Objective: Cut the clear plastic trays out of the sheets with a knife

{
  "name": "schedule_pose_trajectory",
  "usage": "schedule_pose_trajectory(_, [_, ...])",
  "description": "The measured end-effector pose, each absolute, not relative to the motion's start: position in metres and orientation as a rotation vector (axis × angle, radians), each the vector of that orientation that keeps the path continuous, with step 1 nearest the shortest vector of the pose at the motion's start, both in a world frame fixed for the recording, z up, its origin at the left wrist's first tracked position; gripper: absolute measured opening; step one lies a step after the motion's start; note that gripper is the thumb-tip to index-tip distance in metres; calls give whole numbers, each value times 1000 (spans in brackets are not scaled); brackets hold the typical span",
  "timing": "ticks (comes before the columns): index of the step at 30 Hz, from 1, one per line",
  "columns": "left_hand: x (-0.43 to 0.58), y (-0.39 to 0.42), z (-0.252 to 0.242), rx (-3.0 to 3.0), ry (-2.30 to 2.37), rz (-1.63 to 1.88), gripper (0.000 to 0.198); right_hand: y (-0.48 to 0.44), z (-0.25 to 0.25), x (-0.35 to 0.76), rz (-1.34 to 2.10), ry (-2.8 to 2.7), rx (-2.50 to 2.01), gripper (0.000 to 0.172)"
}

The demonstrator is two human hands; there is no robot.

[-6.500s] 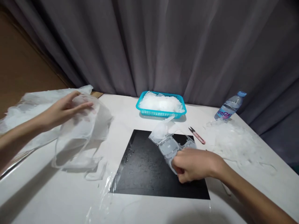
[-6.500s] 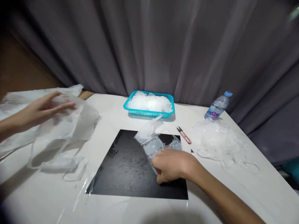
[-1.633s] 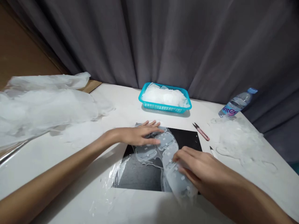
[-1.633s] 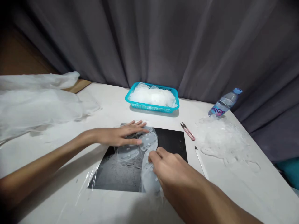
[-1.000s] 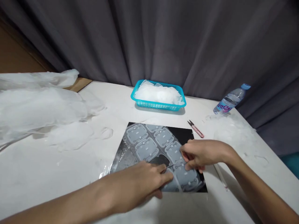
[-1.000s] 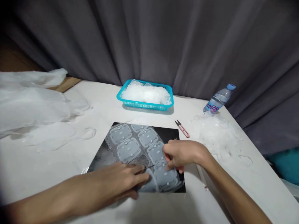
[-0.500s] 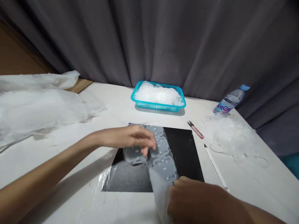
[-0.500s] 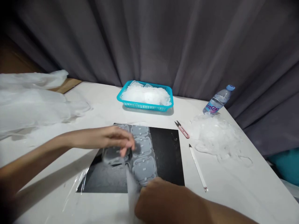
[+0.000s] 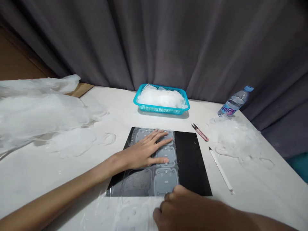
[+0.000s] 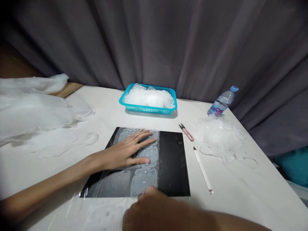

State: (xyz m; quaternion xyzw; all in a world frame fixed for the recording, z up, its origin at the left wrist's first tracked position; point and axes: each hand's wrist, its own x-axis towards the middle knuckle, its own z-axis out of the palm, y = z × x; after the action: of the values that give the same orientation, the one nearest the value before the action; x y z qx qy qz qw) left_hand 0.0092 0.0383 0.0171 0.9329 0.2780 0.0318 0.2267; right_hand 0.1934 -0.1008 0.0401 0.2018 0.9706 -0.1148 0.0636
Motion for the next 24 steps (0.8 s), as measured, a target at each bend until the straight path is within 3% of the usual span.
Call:
schedule_pose_trajectory(4, [15, 37, 9, 2576, 753, 190, 80, -76, 67, 220, -234, 2713, 1022, 28])
schedule_pose_trajectory(10, [18, 50, 3, 2625, 751, 388, 56, -48, 72, 330, -105, 2114, 1865, 24])
schedule_pose_trajectory(12, [18, 51, 0, 2662, 738, 380, 57, -48, 61, 360, -354, 2017, 1956, 18])
schedule_pose_trajectory(14, [18, 46, -3, 2687, 730, 374, 59, -50, 52, 377, -812, 2027, 1983, 16])
schedule_pose_trajectory(17, [18, 35, -4, 2684, 741, 333, 62, -53, 48, 380, -1305, 2013, 1932, 34])
schedule_pose_trajectory(20, [19, 27, -2, 2636, 765, 294, 63, -56, 51, 369, -1287, 2079, 1940, 52])
schedule_pose_trajectory(24, [20, 29, 0, 2580, 758, 308, 63, -57, 53, 360, -1111, 2211, 1889, 40])
